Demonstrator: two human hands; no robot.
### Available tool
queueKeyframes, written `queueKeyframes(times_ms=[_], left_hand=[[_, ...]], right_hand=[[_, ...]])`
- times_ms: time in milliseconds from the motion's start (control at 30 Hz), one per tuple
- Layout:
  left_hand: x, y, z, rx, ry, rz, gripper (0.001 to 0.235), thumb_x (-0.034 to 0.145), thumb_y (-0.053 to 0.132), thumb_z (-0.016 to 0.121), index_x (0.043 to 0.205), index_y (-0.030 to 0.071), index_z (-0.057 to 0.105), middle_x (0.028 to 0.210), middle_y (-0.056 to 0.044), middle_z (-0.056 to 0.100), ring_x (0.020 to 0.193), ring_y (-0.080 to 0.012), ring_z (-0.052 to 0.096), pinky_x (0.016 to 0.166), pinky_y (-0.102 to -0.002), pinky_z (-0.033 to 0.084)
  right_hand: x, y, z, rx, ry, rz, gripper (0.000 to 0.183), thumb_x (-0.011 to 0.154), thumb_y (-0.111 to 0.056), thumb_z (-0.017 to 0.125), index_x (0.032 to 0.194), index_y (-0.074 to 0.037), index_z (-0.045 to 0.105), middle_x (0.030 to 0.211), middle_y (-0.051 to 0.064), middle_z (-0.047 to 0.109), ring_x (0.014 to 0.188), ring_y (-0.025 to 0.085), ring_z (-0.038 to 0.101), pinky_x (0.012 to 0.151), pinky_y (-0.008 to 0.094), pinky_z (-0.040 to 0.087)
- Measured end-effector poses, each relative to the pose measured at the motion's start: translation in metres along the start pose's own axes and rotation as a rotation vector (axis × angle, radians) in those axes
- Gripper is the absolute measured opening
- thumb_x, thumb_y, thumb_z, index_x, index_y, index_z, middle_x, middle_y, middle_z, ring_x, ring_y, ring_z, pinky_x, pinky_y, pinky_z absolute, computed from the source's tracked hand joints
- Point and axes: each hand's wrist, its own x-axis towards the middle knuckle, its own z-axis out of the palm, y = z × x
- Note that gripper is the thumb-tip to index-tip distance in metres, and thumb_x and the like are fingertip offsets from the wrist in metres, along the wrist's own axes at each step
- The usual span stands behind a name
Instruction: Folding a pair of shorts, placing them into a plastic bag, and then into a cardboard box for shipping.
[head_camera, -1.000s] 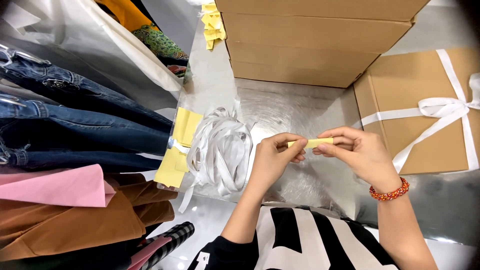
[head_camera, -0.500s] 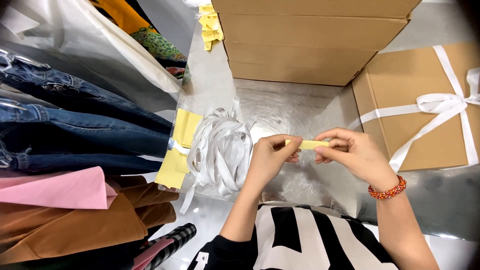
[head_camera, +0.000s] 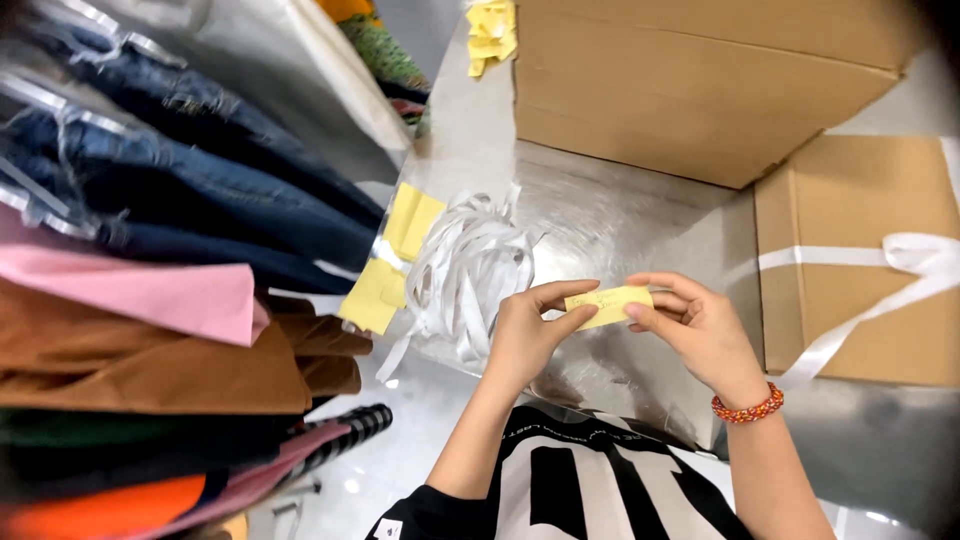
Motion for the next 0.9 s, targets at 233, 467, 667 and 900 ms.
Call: queueKeyframes(times_ms=[233,467,667,900], left_hand=[[-0.026,-0.009,0.012,-0.022,0.185,0.077,0.022,0.087,0.001,0.083,0.108,0.009,0.083,0.103,-0.012,0.082,0.095,-0.0234,0.079,0.076,-0.032,0.069],[-0.04,0.006,0.012,0.064,0.302,0.336,0.015,0.088,-0.005,0.081,0.089,0.009,0.077,0.103,-0.005,0.083,0.098,-0.0239,0.079,0.086,-0.035,0.067],[-0.039,0.004,0.003,0.227,0.351,0.498,0.016,0.09,-0.003,0.082,0.092,0.013,0.077,0.1,-0.001,0.083,0.094,-0.0226,0.08,0.085,-0.035,0.065],[0.021,-0.045,-0.052,-0.247,0.349,-0.03,0.02,0.097,0.005,0.077,0.118,0.004,0.074,0.097,-0.019,0.08,0.075,-0.0165,0.071,0.061,-0.028,0.066]], right_hand=[[0.006,0.0,0.003,0.003,-0.134,-0.05,0.047,0.092,0.004,0.074,0.138,0.002,0.066,0.103,0.026,0.081,0.087,0.026,0.078,0.085,0.043,0.067],[0.008,-0.007,0.01,0.057,-0.178,-0.309,0.013,0.091,0.013,0.071,0.101,0.005,0.072,0.117,0.026,0.079,0.103,0.027,0.077,0.09,0.04,0.065],[0.017,0.003,0.02,0.106,-0.104,-0.28,0.027,0.091,0.015,0.071,0.116,0.006,0.065,0.11,0.025,0.078,0.097,0.025,0.077,0.089,0.041,0.066],[0.044,-0.011,0.069,0.135,-0.047,-0.144,0.052,0.093,0.005,0.072,0.143,0.004,0.056,0.096,0.028,0.078,0.085,0.03,0.079,0.084,0.044,0.067]])
